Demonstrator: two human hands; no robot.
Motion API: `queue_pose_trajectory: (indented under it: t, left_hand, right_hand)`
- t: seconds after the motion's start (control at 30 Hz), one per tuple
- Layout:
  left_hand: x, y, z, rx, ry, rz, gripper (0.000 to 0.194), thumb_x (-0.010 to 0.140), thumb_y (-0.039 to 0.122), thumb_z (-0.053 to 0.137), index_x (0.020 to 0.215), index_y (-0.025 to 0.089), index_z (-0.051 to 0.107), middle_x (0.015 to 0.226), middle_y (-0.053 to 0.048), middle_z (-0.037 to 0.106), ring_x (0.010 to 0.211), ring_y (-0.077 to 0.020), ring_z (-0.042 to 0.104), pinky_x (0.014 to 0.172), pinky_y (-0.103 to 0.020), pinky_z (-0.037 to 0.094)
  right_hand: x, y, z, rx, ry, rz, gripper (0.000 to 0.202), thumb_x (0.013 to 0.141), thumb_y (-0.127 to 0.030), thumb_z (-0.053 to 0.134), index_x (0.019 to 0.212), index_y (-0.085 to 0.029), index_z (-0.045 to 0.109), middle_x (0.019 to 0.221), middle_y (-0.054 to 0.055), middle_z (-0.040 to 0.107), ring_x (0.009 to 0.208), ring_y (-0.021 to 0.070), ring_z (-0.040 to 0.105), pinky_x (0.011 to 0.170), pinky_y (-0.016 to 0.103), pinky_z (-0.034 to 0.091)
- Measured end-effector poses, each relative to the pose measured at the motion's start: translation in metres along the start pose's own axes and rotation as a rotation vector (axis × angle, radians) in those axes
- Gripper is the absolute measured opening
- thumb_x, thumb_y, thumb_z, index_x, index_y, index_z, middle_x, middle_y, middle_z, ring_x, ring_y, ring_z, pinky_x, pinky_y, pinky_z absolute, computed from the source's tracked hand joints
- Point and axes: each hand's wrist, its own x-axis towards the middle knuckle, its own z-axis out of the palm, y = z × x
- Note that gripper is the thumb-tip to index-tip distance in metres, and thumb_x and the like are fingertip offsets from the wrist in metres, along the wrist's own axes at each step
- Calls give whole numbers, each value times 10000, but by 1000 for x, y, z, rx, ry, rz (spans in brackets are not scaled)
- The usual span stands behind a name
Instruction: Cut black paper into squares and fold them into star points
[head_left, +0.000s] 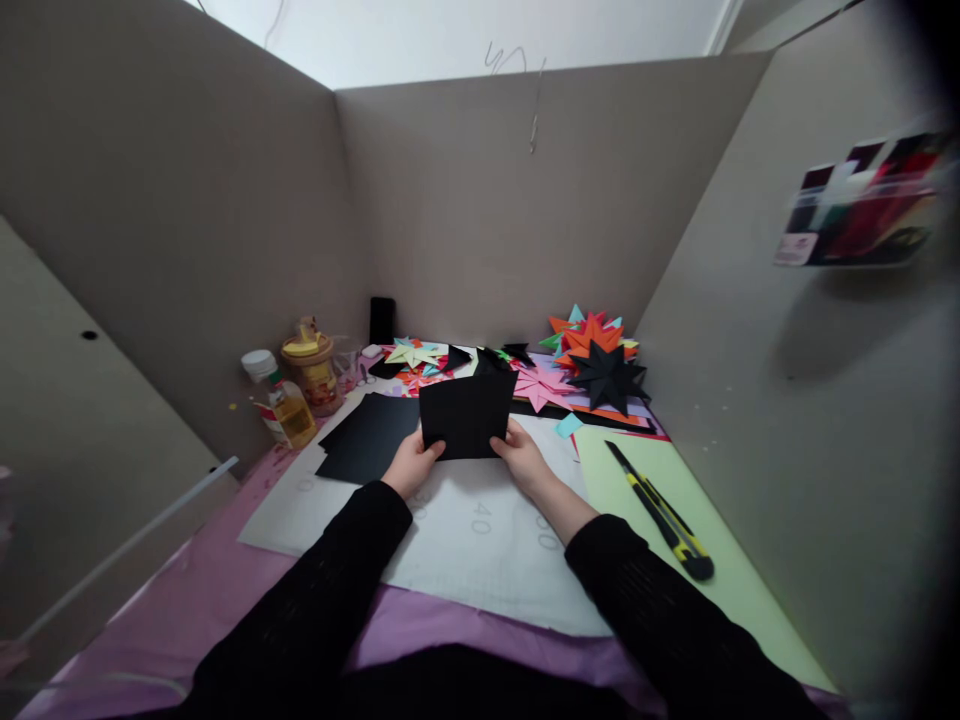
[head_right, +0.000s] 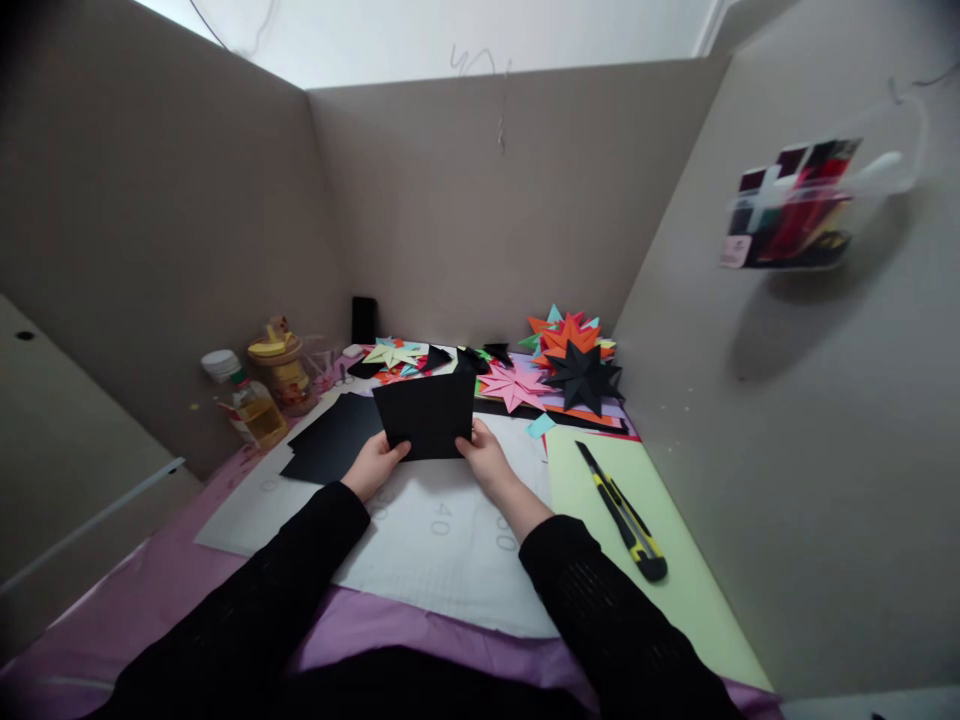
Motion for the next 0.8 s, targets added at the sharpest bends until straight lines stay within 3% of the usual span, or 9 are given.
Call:
queue_pose_trajectory:
  t: [0.13,0.4,0.6,0.8]
  left_hand:
    - [1,-1,-1,-19,9,-10,274,724,252,665,963,118,656,947,-82,692,917,-236,607,836,-336,445]
    - [-3,9,3,-146,-9,-58,327,682,275,726,962,119,663,946,-83,705,890,-227,630,867,-349,442]
    - [-7,19,4,-296,-62,-162,373,646,354,765,903,100,674,819,-99,722,751,-218,663,760,-338,489]
    - [-7,23,3,-387,-39,-253,311,663,349,746,823,91,680,705,-95,714,656,-194,666,679,-295,505]
  right_hand:
    - [1,-1,-4,26,-1,17,245,691,-309,685,915,-219,648,884,28,711,860,230,643,843,386,457]
    - [1,-4,-3,88,16,55,266,630,-328,752,861,-211,689,849,19,716,819,214,639,824,366,458]
    - [0,-6,-5,121,40,171,220,586,-326,786,718,-179,689,649,12,693,595,178,613,641,328,473]
    - [-2,-13,-3,143,59,240,243,546,-316,806,694,-166,687,620,16,689,571,166,604,599,299,464]
